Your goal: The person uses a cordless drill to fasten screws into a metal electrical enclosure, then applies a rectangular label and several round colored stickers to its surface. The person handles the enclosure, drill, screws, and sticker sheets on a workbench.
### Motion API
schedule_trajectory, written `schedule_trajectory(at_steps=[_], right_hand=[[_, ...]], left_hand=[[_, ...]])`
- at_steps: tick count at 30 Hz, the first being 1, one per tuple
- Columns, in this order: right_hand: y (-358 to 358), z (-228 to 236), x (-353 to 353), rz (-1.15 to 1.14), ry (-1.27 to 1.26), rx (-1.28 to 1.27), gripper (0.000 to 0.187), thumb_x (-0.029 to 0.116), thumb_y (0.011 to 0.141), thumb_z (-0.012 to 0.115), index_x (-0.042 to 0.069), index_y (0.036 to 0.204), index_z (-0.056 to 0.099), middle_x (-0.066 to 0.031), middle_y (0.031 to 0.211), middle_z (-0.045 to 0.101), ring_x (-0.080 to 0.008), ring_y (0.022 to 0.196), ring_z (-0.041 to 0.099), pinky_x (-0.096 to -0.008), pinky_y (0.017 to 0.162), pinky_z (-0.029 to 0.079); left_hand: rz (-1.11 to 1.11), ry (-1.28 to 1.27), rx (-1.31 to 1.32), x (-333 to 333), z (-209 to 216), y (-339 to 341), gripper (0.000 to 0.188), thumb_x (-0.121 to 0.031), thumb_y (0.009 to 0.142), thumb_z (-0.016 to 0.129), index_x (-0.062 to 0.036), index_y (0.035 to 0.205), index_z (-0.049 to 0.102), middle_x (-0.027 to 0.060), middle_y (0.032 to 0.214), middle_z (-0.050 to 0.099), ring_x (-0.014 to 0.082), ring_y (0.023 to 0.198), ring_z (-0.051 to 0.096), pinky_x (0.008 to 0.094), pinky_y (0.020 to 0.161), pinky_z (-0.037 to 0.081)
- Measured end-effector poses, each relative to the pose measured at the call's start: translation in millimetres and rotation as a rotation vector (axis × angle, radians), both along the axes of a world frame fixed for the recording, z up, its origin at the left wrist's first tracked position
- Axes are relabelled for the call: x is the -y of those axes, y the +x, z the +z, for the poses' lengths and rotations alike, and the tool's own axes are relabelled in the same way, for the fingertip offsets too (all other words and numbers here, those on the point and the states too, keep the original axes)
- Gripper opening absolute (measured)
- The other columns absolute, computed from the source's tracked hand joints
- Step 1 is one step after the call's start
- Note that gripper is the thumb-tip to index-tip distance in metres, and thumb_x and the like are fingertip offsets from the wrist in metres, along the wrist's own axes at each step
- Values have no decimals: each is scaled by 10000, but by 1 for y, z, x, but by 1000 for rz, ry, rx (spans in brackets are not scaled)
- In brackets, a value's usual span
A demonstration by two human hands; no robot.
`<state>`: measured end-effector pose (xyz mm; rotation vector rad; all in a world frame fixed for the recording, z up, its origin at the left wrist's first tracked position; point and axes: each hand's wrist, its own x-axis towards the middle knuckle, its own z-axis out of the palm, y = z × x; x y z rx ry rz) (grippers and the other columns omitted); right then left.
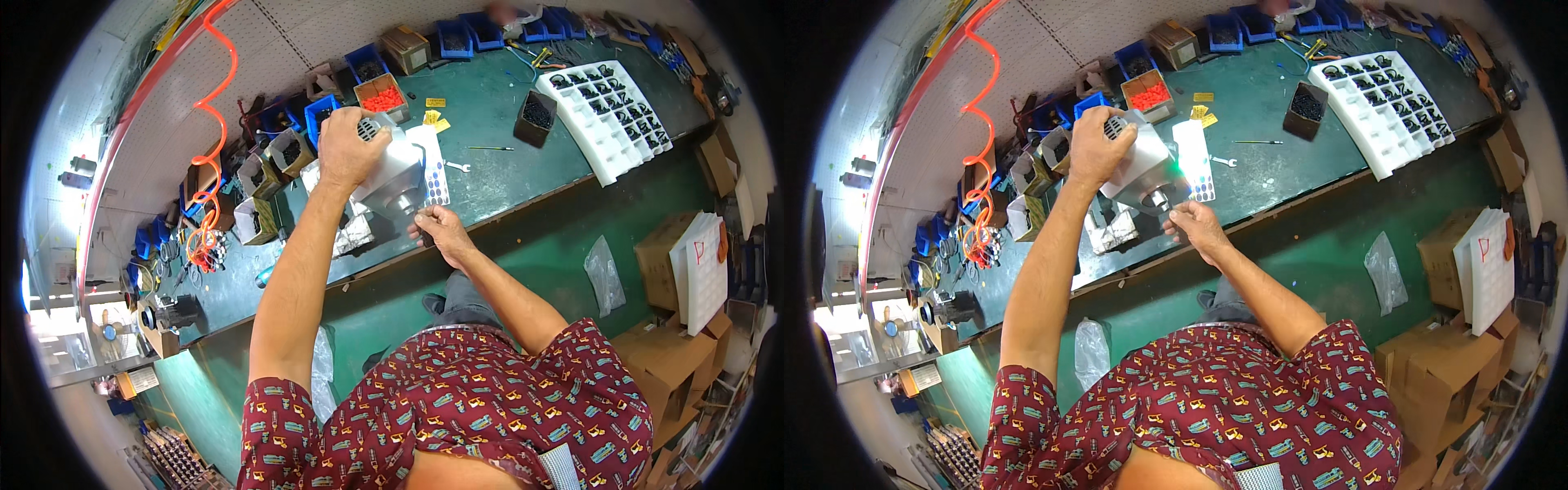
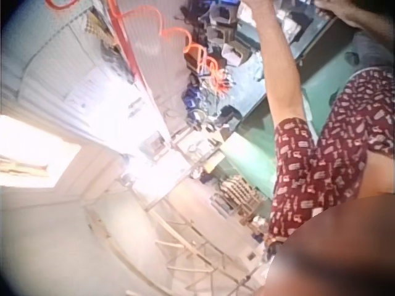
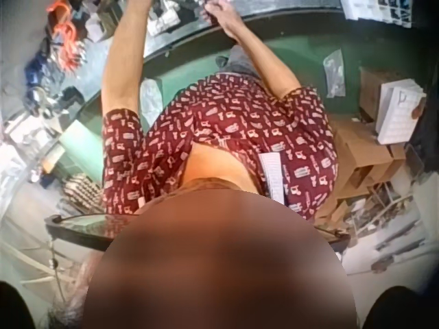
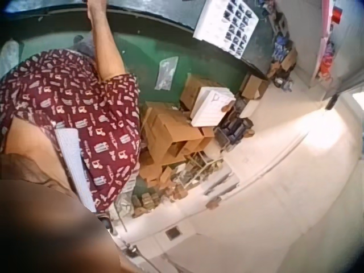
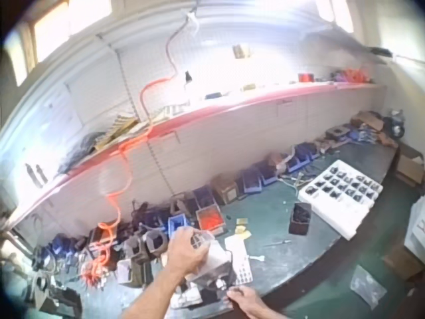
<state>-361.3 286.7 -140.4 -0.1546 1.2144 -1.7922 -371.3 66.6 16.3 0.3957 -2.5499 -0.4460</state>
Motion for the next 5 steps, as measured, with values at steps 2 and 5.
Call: schedule_trajectory(at_steps=[2,5], right_hand=[[9,1,10,-4,48,43,202,218,1030,639,26,1083,605,-103,1007,719,-173,867,694,-311,703,559],[20,-8,40,118,110,27,191,230,1028,644,50,1039,582,-105,1014,720,-177,863,698,-321,679,563]], left_hand=[[-2,-31,-8,9,-5,4,406,-373,803,730,-46,1043,720,169,1078,681,341,1095,599,443,989,452],[76,-3,-40,30,-7,39,430,-386,797,739,-42,1053,718,182,1114,688,344,1126,599,437,1005,450]])
